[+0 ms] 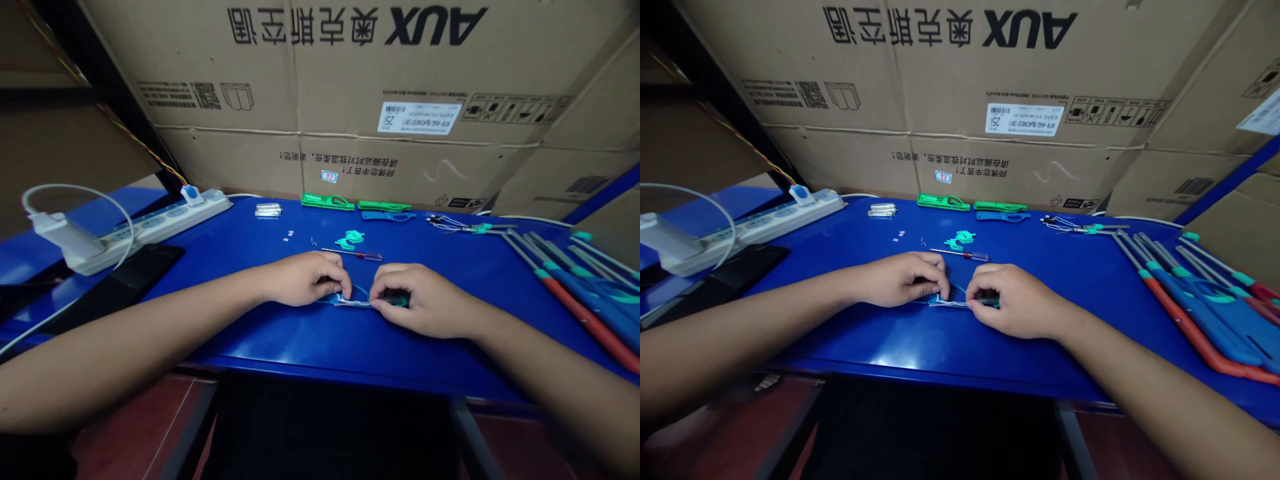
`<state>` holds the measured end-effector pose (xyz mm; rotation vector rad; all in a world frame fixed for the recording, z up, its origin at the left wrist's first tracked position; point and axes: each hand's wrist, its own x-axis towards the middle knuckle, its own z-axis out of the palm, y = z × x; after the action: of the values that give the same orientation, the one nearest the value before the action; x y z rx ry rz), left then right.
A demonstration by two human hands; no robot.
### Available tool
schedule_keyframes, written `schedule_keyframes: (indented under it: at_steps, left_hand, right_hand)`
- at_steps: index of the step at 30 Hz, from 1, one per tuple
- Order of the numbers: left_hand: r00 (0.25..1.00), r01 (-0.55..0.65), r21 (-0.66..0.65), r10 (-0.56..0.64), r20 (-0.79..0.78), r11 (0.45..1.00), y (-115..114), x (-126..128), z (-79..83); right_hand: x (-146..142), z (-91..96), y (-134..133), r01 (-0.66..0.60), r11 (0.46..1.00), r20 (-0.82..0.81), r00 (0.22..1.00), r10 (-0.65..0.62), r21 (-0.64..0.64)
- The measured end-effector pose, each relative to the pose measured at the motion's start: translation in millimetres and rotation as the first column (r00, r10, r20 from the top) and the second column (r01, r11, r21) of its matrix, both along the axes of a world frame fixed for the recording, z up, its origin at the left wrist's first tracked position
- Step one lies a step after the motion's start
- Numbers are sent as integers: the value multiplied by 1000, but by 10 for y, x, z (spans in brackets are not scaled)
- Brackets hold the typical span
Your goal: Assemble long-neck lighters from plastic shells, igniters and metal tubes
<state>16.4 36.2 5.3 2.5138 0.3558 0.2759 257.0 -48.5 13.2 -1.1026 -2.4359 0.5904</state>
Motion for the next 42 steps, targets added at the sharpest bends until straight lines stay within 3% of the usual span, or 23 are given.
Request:
schedule_keyframes:
  at_steps: [10,20,25,32,42]
  left_hand:
    - [1000,-28,5,28,-10,1000,-39,7,28]
    - [999,-50,34,50,-5,998,-60,2,23]
    - [997,-68,40,67,32,997,-72,-8,10]
    - [995,-90,0,90,36,996,-88,-18,13]
    - [997,-78,74,76,28,994,-106,-24,5]
  right_hand:
    - [32,-20,26,-52,998,59,997,53,-28]
    - [-9,-39,-45,-148,967,211,972,103,206]
    - [-10,-11,-50,-171,974,220,966,135,150]
    - [-96,-64,-16,-34,997,96,995,27,71]
    - [-236,-103,-17,140,989,46,989,-142,53]
